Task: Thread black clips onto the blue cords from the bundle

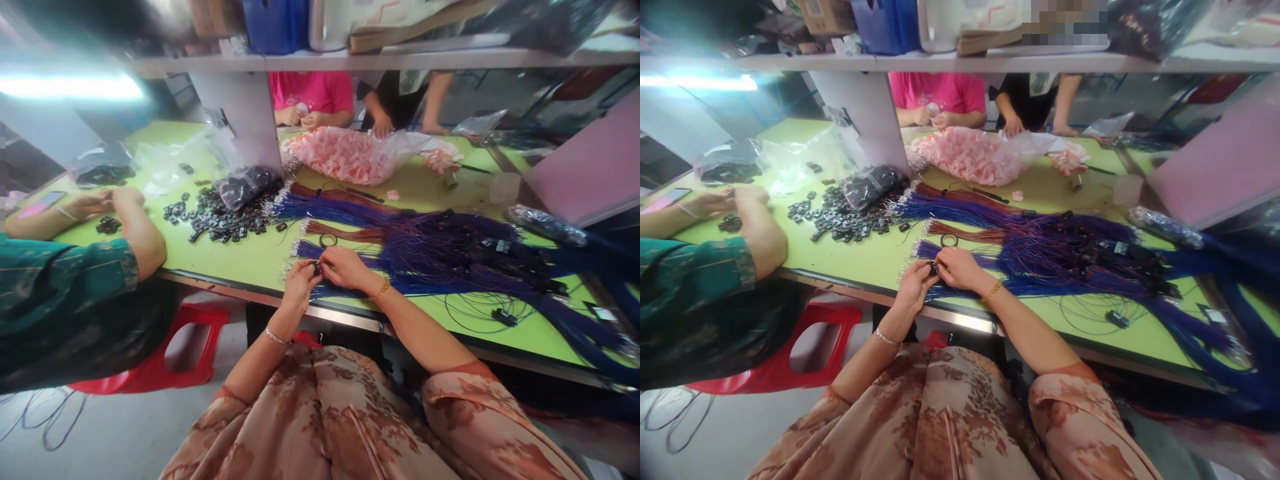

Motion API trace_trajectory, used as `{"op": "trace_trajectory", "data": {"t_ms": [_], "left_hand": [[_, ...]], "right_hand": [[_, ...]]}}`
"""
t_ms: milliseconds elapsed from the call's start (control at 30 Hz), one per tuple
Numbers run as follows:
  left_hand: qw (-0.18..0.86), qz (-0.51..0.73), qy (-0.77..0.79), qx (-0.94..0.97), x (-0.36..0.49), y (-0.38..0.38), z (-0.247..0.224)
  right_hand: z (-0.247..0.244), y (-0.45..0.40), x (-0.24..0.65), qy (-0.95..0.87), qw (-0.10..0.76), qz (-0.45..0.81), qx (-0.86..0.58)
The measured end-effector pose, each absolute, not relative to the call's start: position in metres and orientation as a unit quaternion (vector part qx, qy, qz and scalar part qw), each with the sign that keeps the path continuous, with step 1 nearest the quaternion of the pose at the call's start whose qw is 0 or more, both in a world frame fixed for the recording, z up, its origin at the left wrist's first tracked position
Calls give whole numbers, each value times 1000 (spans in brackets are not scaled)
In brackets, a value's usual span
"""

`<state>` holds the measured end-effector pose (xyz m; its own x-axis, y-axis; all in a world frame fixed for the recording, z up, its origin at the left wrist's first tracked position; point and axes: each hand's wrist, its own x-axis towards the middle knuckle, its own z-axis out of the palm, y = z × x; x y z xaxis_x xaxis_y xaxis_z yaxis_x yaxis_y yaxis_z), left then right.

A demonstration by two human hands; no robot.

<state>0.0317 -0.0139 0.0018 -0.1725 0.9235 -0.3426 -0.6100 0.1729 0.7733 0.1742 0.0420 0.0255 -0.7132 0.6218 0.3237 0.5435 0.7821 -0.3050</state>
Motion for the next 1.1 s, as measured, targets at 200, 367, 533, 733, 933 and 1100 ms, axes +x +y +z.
{"op": "trace_trajectory", "data": {"t_ms": [200, 367, 533, 733, 933, 1100], "left_hand": [[615, 607, 467, 188, 33, -14, 3], [597, 628, 452, 214, 39, -22, 9], [506, 644, 459, 345, 19, -7, 19], [233, 521, 633, 522, -50, 62, 12], [92, 327, 707, 621, -65, 100, 1], [57, 278, 722, 632, -69, 91, 2]], "right_hand": [[28, 42, 175, -904, 226, 146, -332], [50, 38, 185, -880, 186, 282, -335], [72, 34, 229, -848, 287, 250, -369], [57, 50, 356, -516, 553, -15, -654], [23, 43, 405, -467, 264, -42, -843], [54, 20, 378, -449, 226, -163, -849]]}}
